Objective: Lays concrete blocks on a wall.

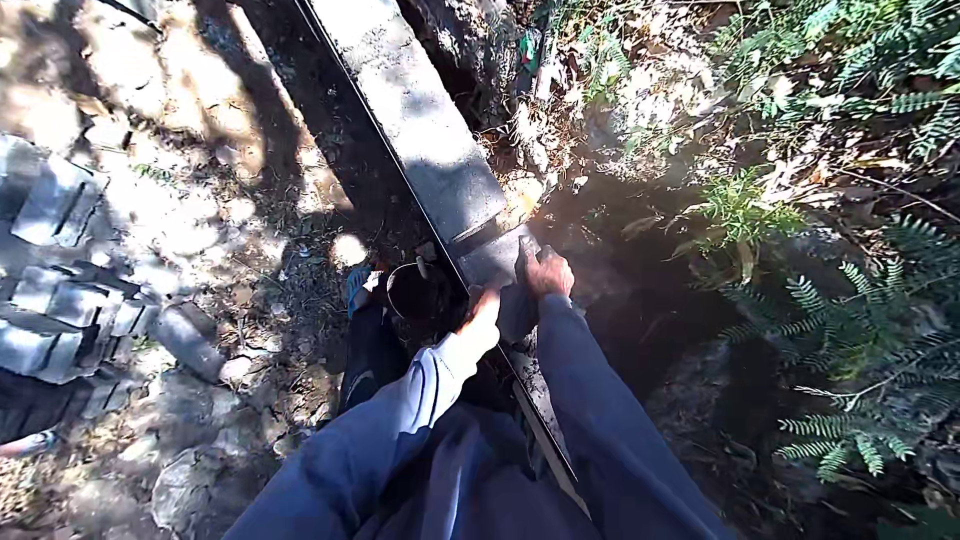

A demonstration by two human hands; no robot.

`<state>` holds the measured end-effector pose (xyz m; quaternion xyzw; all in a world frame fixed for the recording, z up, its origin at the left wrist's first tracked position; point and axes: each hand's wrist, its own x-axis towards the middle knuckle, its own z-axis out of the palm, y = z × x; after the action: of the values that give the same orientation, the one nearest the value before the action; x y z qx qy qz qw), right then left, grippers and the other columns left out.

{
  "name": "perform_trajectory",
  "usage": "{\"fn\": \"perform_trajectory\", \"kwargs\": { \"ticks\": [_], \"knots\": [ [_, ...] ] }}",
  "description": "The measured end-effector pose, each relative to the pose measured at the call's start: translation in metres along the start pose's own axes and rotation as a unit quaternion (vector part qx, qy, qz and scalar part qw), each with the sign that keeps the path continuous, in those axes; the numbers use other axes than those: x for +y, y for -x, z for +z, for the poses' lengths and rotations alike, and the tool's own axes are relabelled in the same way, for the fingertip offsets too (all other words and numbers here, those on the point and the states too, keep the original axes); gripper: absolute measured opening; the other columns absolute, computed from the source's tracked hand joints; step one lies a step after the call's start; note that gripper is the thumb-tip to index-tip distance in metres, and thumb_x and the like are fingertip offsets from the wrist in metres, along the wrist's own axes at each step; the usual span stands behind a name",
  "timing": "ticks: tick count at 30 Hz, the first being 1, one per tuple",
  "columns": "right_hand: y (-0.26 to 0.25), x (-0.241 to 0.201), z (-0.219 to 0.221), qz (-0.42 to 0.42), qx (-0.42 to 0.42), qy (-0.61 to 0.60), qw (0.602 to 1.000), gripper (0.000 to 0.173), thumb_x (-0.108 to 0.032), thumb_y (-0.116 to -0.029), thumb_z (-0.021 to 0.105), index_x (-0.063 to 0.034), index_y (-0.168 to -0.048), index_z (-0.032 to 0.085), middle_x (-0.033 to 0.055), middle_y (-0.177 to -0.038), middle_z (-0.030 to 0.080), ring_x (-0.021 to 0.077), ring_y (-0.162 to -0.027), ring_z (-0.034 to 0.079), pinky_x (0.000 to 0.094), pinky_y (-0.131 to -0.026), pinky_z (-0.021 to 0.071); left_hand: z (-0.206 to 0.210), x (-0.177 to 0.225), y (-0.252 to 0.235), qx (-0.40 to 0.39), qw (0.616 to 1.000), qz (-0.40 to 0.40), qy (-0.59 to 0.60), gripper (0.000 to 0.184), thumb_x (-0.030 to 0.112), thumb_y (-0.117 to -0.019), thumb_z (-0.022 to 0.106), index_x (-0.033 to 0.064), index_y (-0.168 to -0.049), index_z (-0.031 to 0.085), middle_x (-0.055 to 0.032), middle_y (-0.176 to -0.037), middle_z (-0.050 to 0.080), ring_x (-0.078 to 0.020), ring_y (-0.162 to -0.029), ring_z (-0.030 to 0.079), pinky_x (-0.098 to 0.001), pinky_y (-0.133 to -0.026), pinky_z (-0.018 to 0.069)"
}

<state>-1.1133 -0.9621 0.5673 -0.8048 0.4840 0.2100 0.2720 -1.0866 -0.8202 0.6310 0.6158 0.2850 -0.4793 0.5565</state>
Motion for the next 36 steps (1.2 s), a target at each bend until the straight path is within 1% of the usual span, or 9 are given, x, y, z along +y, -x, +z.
{"fn": "perform_trajectory", "kwargs": {
  "ticks": [6, 9, 13, 17, 19, 22, 28, 31, 36],
  "knots": [
    [-0.001, -0.004, 0.004, 0.016, 0.002, 0.016, 1.000, 0.091, -0.080, -0.0971, 0.018, -0.0080, -0.127, 0.066, 0.0203, -0.126, 0.069, 0.0402, -0.119, 0.066, 0.0655, -0.093, 0.0506, -0.050, 0.013, 0.032, -0.113, 0.993, 0.025, -0.034, 0.057, 0.023, -0.1024, 0.059, 0.0087, -0.153, 0.039, -0.0184, -0.147, 0.052, -0.0313, -0.132, 0.054, -0.0491, -0.104, 0.0496],
    [-0.003, -0.005, 0.006, 0.017, -0.004, 0.028, 0.999, 0.091, -0.080, -0.0972, 0.017, -0.0085, -0.126, 0.066, 0.0205, -0.126, 0.069, 0.0398, -0.119, 0.066, 0.0658, -0.093, 0.0506, -0.086, 0.020, 0.023, -0.084, 0.993, 0.072, -0.037, 0.039, 0.023, -0.1093, 0.046, 0.0077, -0.144, 0.050, -0.0154, -0.131, 0.066, -0.0274, -0.115, 0.068, -0.0447, -0.092, 0.0568],
    [-0.004, -0.008, 0.004, 0.029, -0.014, 0.032, 0.999, 0.090, -0.078, -0.0990, 0.017, -0.0080, -0.134, 0.061, 0.0210, -0.132, 0.066, 0.0395, -0.123, 0.064, 0.0663, -0.097, 0.0492, -0.104, 0.023, -0.035, -0.056, 0.998, 0.033, -0.025, 0.045, 0.036, -0.1064, 0.053, 0.0120, -0.144, 0.051, -0.0164, -0.140, 0.057, -0.0336, -0.123, 0.060, -0.0542, -0.092, 0.0548],
    [0.010, -0.001, 0.001, 0.036, -0.012, 0.036, 0.999, 0.084, -0.073, -0.1014, 0.024, -0.0107, -0.153, 0.045, 0.0213, -0.144, 0.058, 0.0404, -0.131, 0.058, 0.0672, -0.104, 0.0459, -0.102, 0.024, -0.065, -0.122, 0.991, 0.015, -0.053, 0.058, 0.049, -0.1009, 0.059, 0.0216, -0.150, 0.046, -0.0130, -0.152, 0.048, -0.0387, -0.134, 0.052, -0.0641, -0.093, 0.0527],
    [0.022, 0.008, 0.006, 0.052, 0.024, 0.023, 0.998, 0.081, -0.074, -0.1000, 0.033, -0.0101, -0.146, 0.052, 0.0233, -0.136, 0.063, 0.0431, -0.125, 0.062, 0.0692, -0.099, 0.0477, -0.097, 0.027, -0.063, -0.138, 0.986, 0.015, -0.088, 0.065, 0.050, -0.0973, 0.065, 0.0223, -0.151, 0.044, -0.0126, -0.152, 0.048, -0.0393, -0.133, 0.052, -0.0653, -0.092, 0.0525],
    [0.023, 0.010, 0.011, 0.072, 0.047, 0.026, 0.996, 0.080, -0.075, -0.0987, 0.035, -0.0113, -0.140, 0.059, 0.0241, -0.127, 0.068, 0.0447, -0.122, 0.063, 0.0710, -0.098, 0.0471, -0.087, 0.030, -0.075, -0.139, 0.981, 0.030, -0.135, 0.070, 0.043, -0.0938, 0.073, 0.0148, -0.151, 0.045, -0.0181, -0.148, 0.050, -0.0393, -0.130, 0.054, -0.0635, -0.093, 0.0528],
    [0.020, 0.007, 0.018, 0.058, 0.085, 0.069, 0.992, 0.082, -0.072, -0.1014, 0.025, -0.0084, -0.141, 0.058, 0.0242, -0.126, 0.069, 0.0432, -0.121, 0.064, 0.0684, -0.097, 0.0479, -0.088, 0.026, -0.098, -0.141, 0.967, 0.071, -0.198, 0.074, 0.050, -0.0889, 0.077, 0.0115, -0.147, 0.050, -0.0200, -0.141, 0.056, -0.0364, -0.128, 0.057, -0.0613, -0.098, 0.0524],
    [0.016, 0.007, 0.019, 0.054, 0.075, 0.094, 0.991, 0.088, -0.075, -0.1002, 0.020, -0.0088, -0.145, 0.056, 0.0235, -0.131, 0.067, 0.0418, -0.125, 0.063, 0.0664, -0.100, 0.0476, -0.086, 0.021, -0.101, -0.129, 0.975, 0.070, -0.168, 0.078, 0.051, -0.0876, 0.078, 0.0111, -0.148, 0.049, -0.0208, -0.142, 0.055, -0.0370, -0.127, 0.058, -0.0612, -0.096, 0.0539],
    [0.006, 0.009, 0.018, 0.022, 0.068, 0.129, 0.989, 0.089, -0.077, -0.0989, 0.014, -0.0124, -0.139, 0.061, 0.0218, -0.125, 0.070, 0.0406, -0.121, 0.065, 0.0655, -0.096, 0.0500, -0.081, 0.014, -0.106, -0.095, 0.985, 0.059, -0.129, 0.081, 0.053, -0.0872, 0.077, 0.0148, -0.151, 0.045, -0.0218, -0.144, 0.053, -0.0398, -0.127, 0.057, -0.0642, -0.093, 0.0537]
  ]
}}
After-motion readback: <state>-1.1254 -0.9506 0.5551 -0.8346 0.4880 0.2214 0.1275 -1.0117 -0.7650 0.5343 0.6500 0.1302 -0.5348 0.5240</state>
